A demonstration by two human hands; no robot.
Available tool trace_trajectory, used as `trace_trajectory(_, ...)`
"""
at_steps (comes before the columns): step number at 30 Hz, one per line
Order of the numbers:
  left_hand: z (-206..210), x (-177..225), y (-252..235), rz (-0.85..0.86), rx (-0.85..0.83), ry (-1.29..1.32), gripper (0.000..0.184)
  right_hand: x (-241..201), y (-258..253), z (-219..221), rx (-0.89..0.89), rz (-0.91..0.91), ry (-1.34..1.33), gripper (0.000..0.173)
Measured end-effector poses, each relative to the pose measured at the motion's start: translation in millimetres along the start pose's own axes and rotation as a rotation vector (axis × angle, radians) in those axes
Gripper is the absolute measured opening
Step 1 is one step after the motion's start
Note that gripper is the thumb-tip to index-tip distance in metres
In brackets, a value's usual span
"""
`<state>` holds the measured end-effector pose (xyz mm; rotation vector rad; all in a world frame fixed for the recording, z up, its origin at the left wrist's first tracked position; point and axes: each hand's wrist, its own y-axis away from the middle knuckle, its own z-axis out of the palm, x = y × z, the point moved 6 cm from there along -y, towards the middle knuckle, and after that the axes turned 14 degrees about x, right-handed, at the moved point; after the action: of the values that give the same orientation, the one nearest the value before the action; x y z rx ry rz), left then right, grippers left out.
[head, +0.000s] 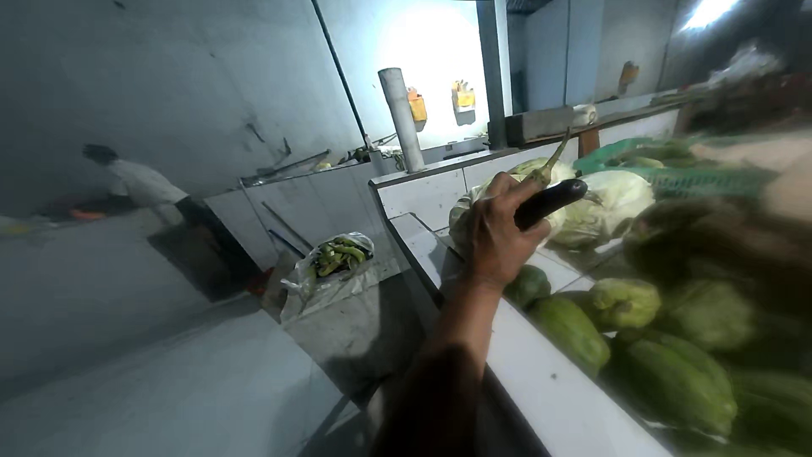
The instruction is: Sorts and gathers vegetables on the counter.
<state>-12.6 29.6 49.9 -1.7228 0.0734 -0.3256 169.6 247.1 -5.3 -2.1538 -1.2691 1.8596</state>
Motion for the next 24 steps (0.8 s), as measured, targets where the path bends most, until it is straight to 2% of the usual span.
trace_trajectory(2,-1,-1,0,0.004,0.009,0.003,0.032,-11,4,-19,-0.023,-0.087,-0.19,0.021)
trace_trajectory(3,-1,-1,0,0.009,0.019,0.006,0.032,-17,4,-26,-0.06,-0.206,-0.21,0.015)
trace_trajectory(5,-2,-1,-1,0.009,0.03,0.003,0.029,-37,6,-29,-0.067,-0.355,-0.139,0.018)
trace_trajectory(6,-2,-1,-1,0.006,0.037,0.003,0.028,-48,8,-22,-0.086,-0.349,-0.188,0.023)
trace_trajectory(8,-3,-2,-2,0.0,0.049,0.013,0.028,-55,13,-5,-0.156,-0.226,-0.332,0.027)
trace_trajectory(11,-5,-2,-2,-0.047,0.081,0.064,0.025,-50,17,11,-0.225,-0.119,-0.357,0.04)
trace_trajectory(13,-5,-8,-1,-0.135,0.12,0.24,0.026,-48,15,15,-0.23,-0.112,-0.355,0.039)
trace_trajectory(16,-2,-21,2,-0.368,0.184,0.797,0.017,-51,12,17,-0.237,-0.189,-0.384,0.039)
trace_trajectory(19,3,-24,5,-0.576,0.101,1.238,0.012,-65,17,26,-0.204,-0.177,-0.427,0.034)
trace_trajectory(21,1,-20,5,-0.686,0.041,1.353,0.002,-70,21,33,-0.189,-0.149,-0.452,0.031)
trace_trajectory(24,3,-16,8,-0.8,-0.067,1.43,0.005,-77,28,44,-0.132,-0.096,-0.462,0.026)
